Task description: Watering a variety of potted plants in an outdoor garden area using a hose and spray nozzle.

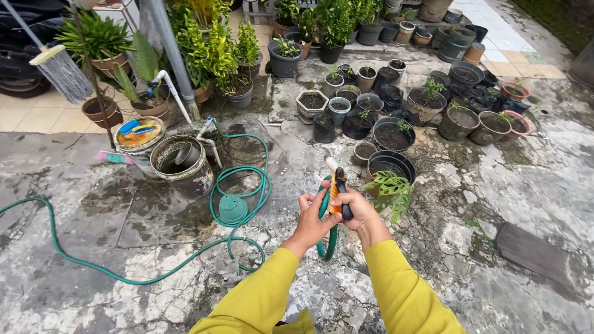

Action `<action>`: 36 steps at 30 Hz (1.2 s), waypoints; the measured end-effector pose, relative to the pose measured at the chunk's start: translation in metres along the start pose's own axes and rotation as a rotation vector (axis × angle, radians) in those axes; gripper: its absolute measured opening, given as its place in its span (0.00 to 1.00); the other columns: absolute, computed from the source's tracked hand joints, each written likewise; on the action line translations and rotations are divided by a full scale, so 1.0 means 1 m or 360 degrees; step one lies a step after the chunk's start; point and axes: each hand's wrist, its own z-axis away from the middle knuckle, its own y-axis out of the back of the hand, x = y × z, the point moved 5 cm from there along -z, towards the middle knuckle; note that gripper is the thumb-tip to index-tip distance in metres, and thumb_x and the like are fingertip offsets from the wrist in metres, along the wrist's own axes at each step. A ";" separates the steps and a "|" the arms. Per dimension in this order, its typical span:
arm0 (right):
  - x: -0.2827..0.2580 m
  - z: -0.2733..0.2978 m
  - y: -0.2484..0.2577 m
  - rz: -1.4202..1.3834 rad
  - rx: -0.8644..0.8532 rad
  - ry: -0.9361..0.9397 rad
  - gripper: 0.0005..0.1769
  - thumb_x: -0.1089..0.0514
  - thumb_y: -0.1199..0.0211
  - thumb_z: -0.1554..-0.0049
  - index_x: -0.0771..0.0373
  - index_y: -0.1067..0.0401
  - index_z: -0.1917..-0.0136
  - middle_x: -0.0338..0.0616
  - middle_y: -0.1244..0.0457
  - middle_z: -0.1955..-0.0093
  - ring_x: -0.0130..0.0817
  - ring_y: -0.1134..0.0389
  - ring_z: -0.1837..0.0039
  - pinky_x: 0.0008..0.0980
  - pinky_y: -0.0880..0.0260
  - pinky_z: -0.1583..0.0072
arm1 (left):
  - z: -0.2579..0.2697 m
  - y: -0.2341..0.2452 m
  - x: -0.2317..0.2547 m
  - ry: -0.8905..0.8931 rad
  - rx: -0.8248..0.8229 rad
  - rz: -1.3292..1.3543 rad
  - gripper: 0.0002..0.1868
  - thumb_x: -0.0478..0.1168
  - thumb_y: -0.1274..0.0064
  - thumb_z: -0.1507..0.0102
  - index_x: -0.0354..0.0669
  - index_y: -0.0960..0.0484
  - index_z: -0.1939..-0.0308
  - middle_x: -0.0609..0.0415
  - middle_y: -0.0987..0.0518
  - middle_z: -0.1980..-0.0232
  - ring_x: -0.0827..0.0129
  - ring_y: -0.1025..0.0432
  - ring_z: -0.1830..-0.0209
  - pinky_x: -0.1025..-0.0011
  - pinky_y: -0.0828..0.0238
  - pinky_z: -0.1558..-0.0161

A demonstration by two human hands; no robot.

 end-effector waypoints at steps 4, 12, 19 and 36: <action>0.007 -0.032 -0.019 -0.0044 0.0047 -0.0091 0.36 0.68 0.44 0.60 0.64 0.32 0.35 0.51 0.34 0.50 0.49 0.30 0.52 0.49 0.25 0.49 | 0.007 0.049 -0.011 0.0372 0.0210 0.0563 0.49 0.55 0.30 0.52 0.44 0.42 0.36 0.53 0.37 0.46 0.65 0.33 0.55 0.64 0.30 0.54; -0.110 -0.017 0.000 -0.0087 0.0280 0.0154 0.35 0.62 0.43 0.60 0.63 0.29 0.36 0.53 0.34 0.47 0.49 0.33 0.45 0.52 0.35 0.48 | 0.152 0.072 -0.196 0.1308 -0.0828 -0.0437 0.25 0.58 0.31 0.48 0.43 0.15 0.59 0.47 0.17 0.58 0.58 0.23 0.56 0.63 0.29 0.49; -0.233 0.027 0.086 -0.0099 0.0281 0.0410 0.33 0.60 0.40 0.57 0.62 0.29 0.36 0.57 0.37 0.42 0.58 0.36 0.38 0.53 0.40 0.42 | 0.365 0.150 -0.243 0.1903 -0.1074 -0.1012 0.32 0.64 0.37 0.46 0.51 0.15 0.44 0.48 0.21 0.38 0.56 0.27 0.35 0.64 0.32 0.34; -0.299 -0.027 0.343 -0.0108 0.0664 0.0544 0.23 0.52 0.37 0.42 0.48 0.23 0.33 0.38 0.37 0.38 0.37 0.37 0.30 0.49 0.41 0.34 | 0.268 0.048 -0.117 0.2195 -0.0066 -0.0972 0.13 0.44 0.48 0.39 0.48 0.12 0.55 0.43 0.18 0.47 0.51 0.26 0.40 0.48 0.61 0.25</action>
